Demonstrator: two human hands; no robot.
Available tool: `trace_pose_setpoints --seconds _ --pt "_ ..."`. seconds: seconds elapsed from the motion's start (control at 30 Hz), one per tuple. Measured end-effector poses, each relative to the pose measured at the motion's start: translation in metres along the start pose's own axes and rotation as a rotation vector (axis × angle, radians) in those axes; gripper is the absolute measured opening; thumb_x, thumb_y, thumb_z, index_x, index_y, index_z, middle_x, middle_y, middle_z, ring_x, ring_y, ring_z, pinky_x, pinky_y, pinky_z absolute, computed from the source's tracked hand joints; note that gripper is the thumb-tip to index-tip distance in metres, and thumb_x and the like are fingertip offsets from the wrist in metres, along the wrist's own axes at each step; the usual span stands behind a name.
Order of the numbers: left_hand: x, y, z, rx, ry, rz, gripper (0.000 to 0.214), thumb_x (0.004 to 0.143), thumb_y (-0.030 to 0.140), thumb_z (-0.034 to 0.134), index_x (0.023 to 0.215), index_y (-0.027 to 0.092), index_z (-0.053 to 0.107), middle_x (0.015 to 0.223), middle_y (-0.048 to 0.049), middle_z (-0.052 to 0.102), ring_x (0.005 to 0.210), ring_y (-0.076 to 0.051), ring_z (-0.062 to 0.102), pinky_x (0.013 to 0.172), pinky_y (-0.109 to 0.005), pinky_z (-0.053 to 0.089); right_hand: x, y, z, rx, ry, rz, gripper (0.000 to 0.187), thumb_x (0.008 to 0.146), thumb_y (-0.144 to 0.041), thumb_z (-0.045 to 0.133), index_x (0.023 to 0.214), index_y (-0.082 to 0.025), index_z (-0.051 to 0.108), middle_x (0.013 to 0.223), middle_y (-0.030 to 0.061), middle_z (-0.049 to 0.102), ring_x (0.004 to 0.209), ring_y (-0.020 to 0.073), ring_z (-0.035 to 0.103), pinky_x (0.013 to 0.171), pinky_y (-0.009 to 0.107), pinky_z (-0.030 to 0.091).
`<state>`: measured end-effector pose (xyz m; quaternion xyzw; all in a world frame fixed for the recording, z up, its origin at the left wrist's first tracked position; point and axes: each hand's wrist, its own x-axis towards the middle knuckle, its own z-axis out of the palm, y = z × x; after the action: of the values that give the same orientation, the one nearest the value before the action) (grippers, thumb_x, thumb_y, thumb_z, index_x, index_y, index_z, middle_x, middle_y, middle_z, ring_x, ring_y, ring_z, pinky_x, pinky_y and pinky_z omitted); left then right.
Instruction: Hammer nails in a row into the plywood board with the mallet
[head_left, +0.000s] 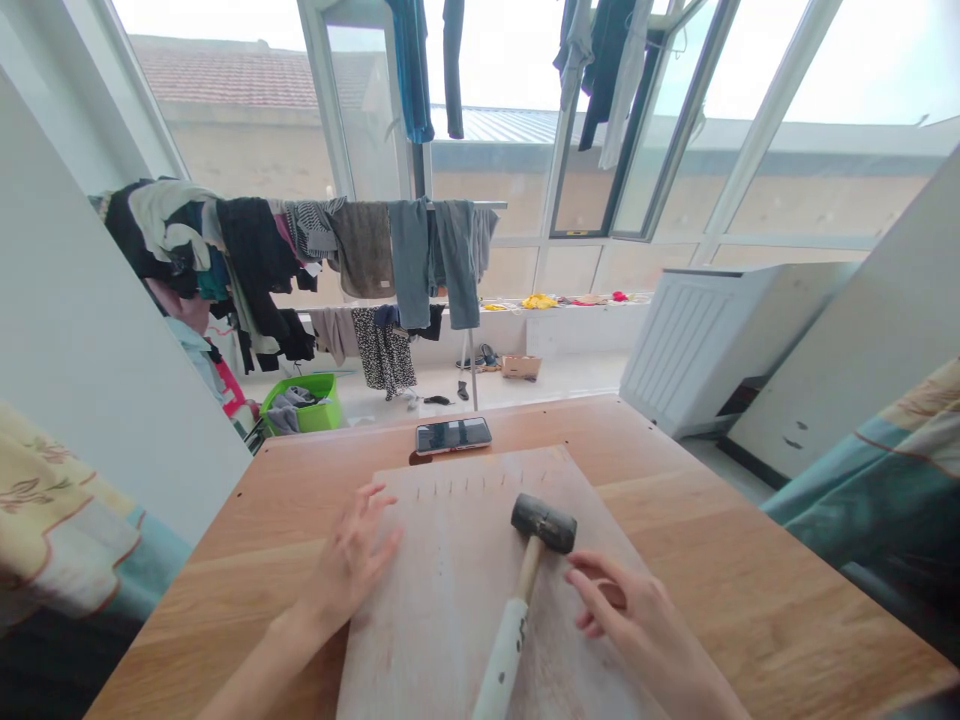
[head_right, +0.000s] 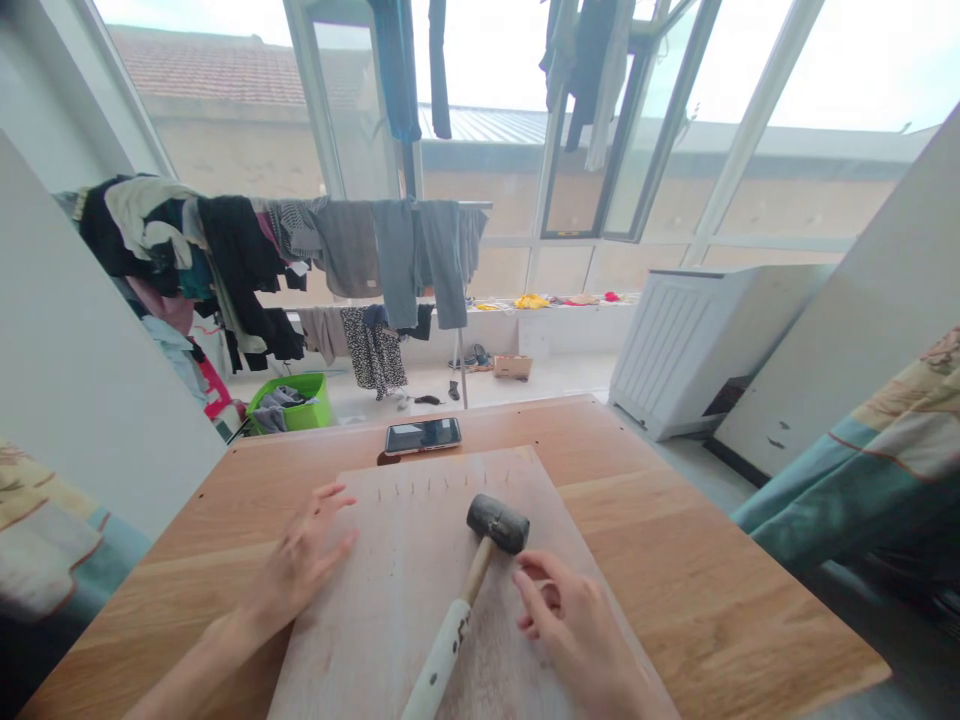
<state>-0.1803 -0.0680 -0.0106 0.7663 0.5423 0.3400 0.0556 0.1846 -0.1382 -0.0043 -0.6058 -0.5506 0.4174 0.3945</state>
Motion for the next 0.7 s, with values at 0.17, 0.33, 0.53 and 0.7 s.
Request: trace_pose_setpoints --seconds 0.17,0.33,0.53,0.7 --pt "-0.074 0.013 -0.026 0.063 -0.002 -0.016 0.035 0.090 0.040 0.060 0.125 0.035 0.060 0.144 -0.0062 0.056 0.125 -0.032 0.061 0.098 -0.048 0.058 -0.016 0.043 -0.047 -0.660 0.286 -0.400 0.032 0.096 -0.043 0.051 0.113 -0.030 0.073 0.116 0.0074 0.077 0.114 0.0320 0.069 0.097 0.046 0.057" --pt "-0.083 0.039 -0.021 -0.014 -0.089 0.031 0.055 0.084 0.040 0.065 0.137 0.045 0.050 0.143 -0.0051 0.057 0.120 -0.033 0.065 0.087 -0.045 0.063 -0.021 0.067 -0.063 -1.077 0.396 -0.500 0.038 0.095 -0.043 0.049 0.120 -0.029 0.074 0.119 0.0084 0.078 0.124 0.0375 0.063 0.095 0.055 0.054" --pt "-0.037 0.092 0.019 -0.160 -0.357 0.184 0.056 0.085 0.040 0.066 0.138 0.036 0.048 0.147 -0.0106 0.051 0.132 -0.032 0.055 0.105 -0.046 0.053 0.000 0.099 -0.134 -1.221 0.492 -0.330 0.045 0.093 -0.039 0.041 0.117 -0.025 0.076 0.123 0.0144 0.075 0.121 0.0381 0.064 0.093 0.054 0.053" --pt "0.003 0.150 0.069 -0.273 -0.536 0.256 0.063 0.088 0.042 0.064 0.145 0.026 0.042 0.154 -0.0156 0.043 0.142 -0.033 0.043 0.116 -0.048 0.042 0.027 0.117 -0.209 -1.087 0.531 -0.285 0.042 0.087 -0.042 0.044 0.106 -0.022 0.076 0.114 0.0123 0.079 0.110 0.0341 0.071 0.092 0.047 0.057"
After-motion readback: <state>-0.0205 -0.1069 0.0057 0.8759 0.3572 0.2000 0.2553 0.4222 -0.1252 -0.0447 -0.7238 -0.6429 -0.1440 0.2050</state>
